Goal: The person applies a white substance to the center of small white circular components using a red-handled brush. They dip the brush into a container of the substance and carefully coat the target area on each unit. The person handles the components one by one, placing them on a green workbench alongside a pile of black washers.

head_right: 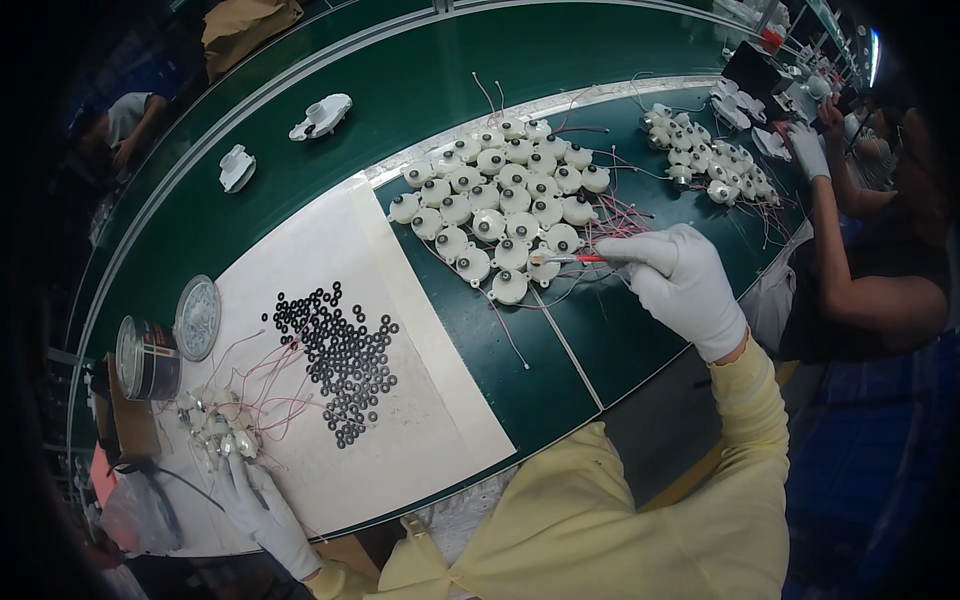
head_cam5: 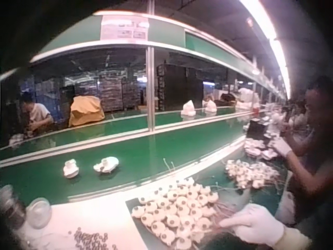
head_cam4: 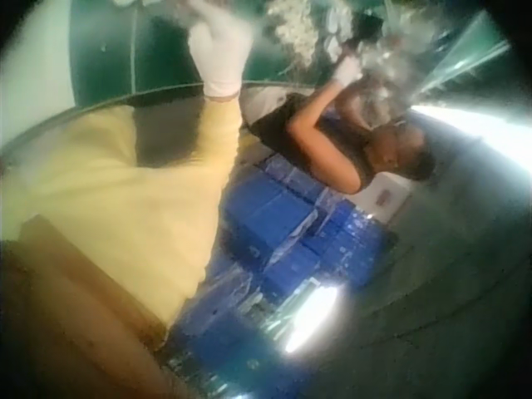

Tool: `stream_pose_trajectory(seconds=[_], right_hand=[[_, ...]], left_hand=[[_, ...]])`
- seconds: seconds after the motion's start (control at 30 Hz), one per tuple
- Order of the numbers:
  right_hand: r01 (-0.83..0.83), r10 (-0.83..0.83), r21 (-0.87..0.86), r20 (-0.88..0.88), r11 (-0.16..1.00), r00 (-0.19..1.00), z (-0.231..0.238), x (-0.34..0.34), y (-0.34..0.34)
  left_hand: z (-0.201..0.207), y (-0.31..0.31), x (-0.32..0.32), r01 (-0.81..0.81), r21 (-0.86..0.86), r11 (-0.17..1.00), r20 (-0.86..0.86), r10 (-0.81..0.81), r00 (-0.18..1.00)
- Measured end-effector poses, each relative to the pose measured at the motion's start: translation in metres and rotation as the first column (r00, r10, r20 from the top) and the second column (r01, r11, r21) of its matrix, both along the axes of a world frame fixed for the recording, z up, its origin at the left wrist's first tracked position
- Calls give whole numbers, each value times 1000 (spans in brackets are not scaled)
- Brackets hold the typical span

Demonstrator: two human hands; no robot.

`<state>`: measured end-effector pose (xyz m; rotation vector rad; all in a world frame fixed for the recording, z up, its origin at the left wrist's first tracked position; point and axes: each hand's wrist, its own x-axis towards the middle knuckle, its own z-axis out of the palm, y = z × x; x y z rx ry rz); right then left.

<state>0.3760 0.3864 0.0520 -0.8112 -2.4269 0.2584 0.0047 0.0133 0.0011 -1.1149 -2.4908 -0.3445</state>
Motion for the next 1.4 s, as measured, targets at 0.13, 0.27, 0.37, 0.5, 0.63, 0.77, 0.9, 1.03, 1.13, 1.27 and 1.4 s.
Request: stream_pose_trajectory(seconds=[0.13,0.27,0.37,0.5,0.63,0.77,0.9,1.03,1.13,1.27,1.4], right_hand=[[7,-24,-261,-62,965,998,3,-6,-2],[16,-65,-429,-98,903,993,1,-8,-2],[1,-36,-346,-93,938,995,-1,-9,0],[-38,36,-74,-27,997,999,-8,-4,5],[-29,20,131,70,991,997,-10,-3,6],[1,-29,234,117,972,993,-8,-1,7],[18,-45,305,82,952,996,-3,1,8],[-39,-10,382,127,924,992,10,-9,6],[-88,11,425,179,901,984,20,-17,3],[-125,20,493,212,861,977,24,-22,1],[-124,-13,560,234,819,972,27,-23,-1]], left_hand=[[0,-2,0,-14,-22,1000,5,15,1000],[0,2,1,1,19,1000,-36,0,999],[0,1,1,-7,19,1000,-16,7,1000],[2,2,2,-10,15,1000,7,10,1000],[5,4,5,-11,11,1000,-4,11,1000],[3,2,2,-11,-14,1000,-22,11,1000],[5,4,4,-10,-8,1000,-9,10,1000],[3,4,3,-13,6,1000,-30,13,999],[4,5,3,-5,10,1000,-42,5,999],[5,6,4,-4,15,1000,-28,4,1000],[3,1,1,-11,-10,1000,23,11,1000]])
